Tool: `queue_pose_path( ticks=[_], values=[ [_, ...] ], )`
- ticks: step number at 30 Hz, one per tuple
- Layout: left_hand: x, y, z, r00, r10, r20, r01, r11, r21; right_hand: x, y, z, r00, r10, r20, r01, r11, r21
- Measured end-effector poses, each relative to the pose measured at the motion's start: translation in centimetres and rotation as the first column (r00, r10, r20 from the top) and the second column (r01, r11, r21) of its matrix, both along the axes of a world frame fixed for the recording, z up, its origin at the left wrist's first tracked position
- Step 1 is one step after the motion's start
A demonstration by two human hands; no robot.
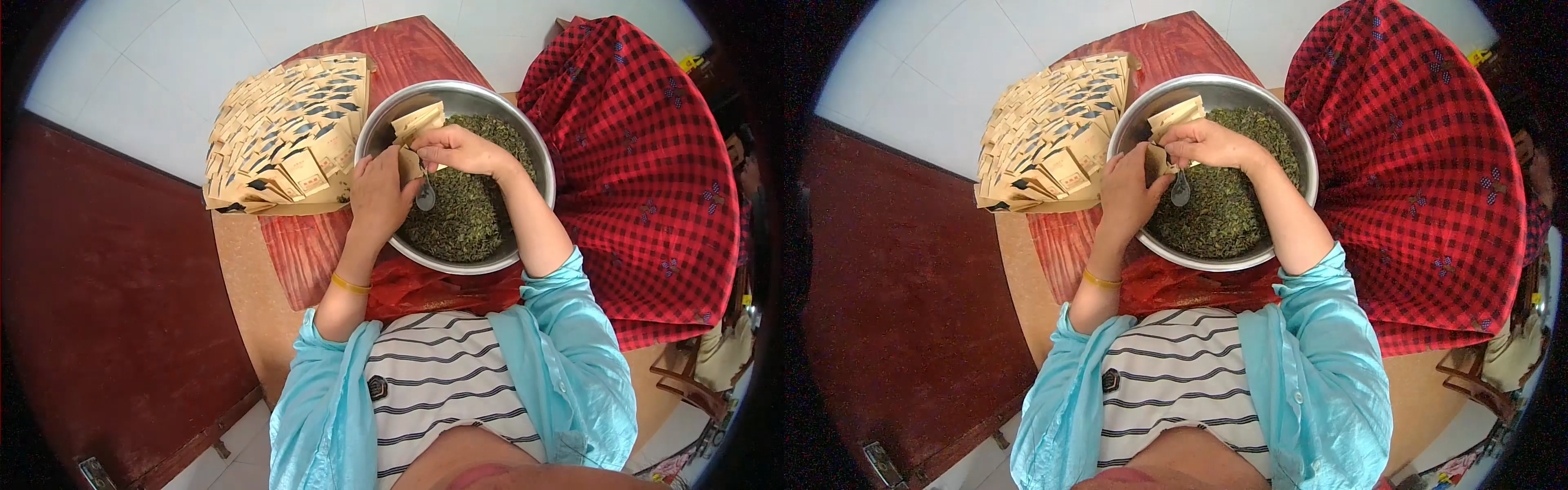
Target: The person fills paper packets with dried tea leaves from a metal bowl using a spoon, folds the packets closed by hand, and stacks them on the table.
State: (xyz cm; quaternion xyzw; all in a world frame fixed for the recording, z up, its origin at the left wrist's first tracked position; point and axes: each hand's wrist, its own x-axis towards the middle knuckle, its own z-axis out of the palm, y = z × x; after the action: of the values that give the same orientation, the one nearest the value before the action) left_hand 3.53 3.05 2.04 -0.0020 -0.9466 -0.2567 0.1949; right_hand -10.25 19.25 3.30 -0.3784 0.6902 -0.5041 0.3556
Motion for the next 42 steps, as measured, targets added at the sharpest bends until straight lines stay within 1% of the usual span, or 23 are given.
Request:
queue_pose_path(
  ticks=[3,7,10,12,13,15,19,21,25,27,28,30,31,32,33,34,35,36,38,40,42],
  values=[
    [-0.1,-0.1,-0.5,0.999,-0.023,-0.028,0.022,0.999,-0.035,0.0,0.2,0.3,1.000,0.003,0.003,-0.003,1.000,0.008],
    [-0.2,-0.1,-0.4,0.999,-0.033,-0.010,0.033,0.999,-0.031,0.1,0.4,0.7,1.000,0.012,-0.003,-0.012,1.000,0.029],
    [-0.2,-0.1,-0.4,0.999,-0.032,-0.022,0.031,0.998,-0.060,0.2,0.4,0.6,0.999,0.010,-0.039,-0.008,0.999,0.046],
    [-0.2,0.0,-0.3,0.999,-0.038,-0.025,0.035,0.995,-0.090,-0.2,0.5,0.3,0.966,0.046,-0.253,-0.022,0.995,0.097],
    [-0.1,0.0,-0.2,0.999,-0.039,-0.024,0.037,0.995,-0.091,-0.3,0.5,0.3,0.967,0.044,-0.252,-0.020,0.995,0.096],
    [0.0,0.0,0.2,0.998,-0.051,0.043,0.055,0.994,-0.090,-0.3,0.5,0.5,0.941,0.109,-0.320,-0.040,0.976,0.215],
    [0.0,0.1,0.1,0.997,-0.067,0.038,0.070,0.993,-0.098,0.5,-0.1,0.7,0.950,0.074,-0.303,-0.009,0.977,0.211],
    [-0.1,0.1,-0.2,0.995,-0.103,-0.012,0.101,0.991,-0.091,0.5,-0.3,-0.2,0.973,0.040,-0.228,-0.009,0.991,0.137],
    [0.0,0.2,0.0,0.993,-0.114,0.017,0.115,0.988,-0.100,-0.1,-0.6,-1.5,0.979,0.034,-0.203,0.000,0.986,0.166],
    [0.0,0.1,-0.1,0.990,-0.132,0.047,0.137,0.983,-0.119,0.1,-0.9,-1.5,0.933,0.087,-0.349,-0.001,0.971,0.238],
    [-0.1,0.1,-0.1,0.990,-0.133,0.050,0.138,0.983,-0.118,0.4,-1.1,-1.2,0.934,0.087,-0.346,-0.002,0.971,0.239],
    [-0.1,0.2,-0.3,0.988,-0.141,0.065,0.146,0.986,-0.075,1.2,-1.2,-0.8,0.986,0.042,-0.160,-0.016,0.987,0.161],
    [0.0,0.3,-0.4,0.987,-0.144,0.074,0.149,0.986,-0.071,0.5,-1.2,-2.4,0.987,0.023,-0.157,-0.002,0.991,0.133],
    [0.0,0.5,-0.4,0.992,-0.122,0.037,0.125,0.988,-0.094,0.2,-1.2,-3.0,0.988,0.021,-0.150,-0.001,0.991,0.135],
    [0.0,0.6,-0.4,0.995,-0.101,-0.004,0.100,0.988,-0.117,0.1,-1.3,-3.0,0.986,-0.017,-0.166,0.046,0.985,0.168],
    [-0.1,0.6,-0.5,0.995,-0.104,-0.004,0.103,0.988,-0.117,0.0,-1.3,-3.0,0.981,-0.056,-0.186,0.093,0.975,0.200],
    [-0.1,0.6,-0.6,0.995,-0.098,0.002,0.097,0.988,-0.120,0.1,-1.4,-3.1,0.991,-0.057,-0.123,0.078,0.980,0.181],
    [-0.2,0.5,-0.7,0.996,-0.089,0.008,0.089,0.988,-0.124,0.4,-1.4,-2.6,0.991,-0.058,-0.125,0.080,0.980,0.180],
    [-0.1,0.5,-0.5,0.996,-0.094,0.008,0.094,0.989,-0.117,1.1,-1.5,-1.6,0.994,-0.090,-0.058,0.099,0.981,0.167],
    [-0.1,0.5,-0.3,0.995,-0.096,0.009,0.097,0.989,-0.110,0.7,-1.4,-2.1,0.995,-0.080,-0.063,0.089,0.983,0.159],
    [0.0,0.5,-0.2,0.996,-0.090,0.026,0.091,0.995,-0.046,0.5,-1.1,-1.7,0.995,-0.073,-0.065,0.082,0.985,0.153]
  ],
)
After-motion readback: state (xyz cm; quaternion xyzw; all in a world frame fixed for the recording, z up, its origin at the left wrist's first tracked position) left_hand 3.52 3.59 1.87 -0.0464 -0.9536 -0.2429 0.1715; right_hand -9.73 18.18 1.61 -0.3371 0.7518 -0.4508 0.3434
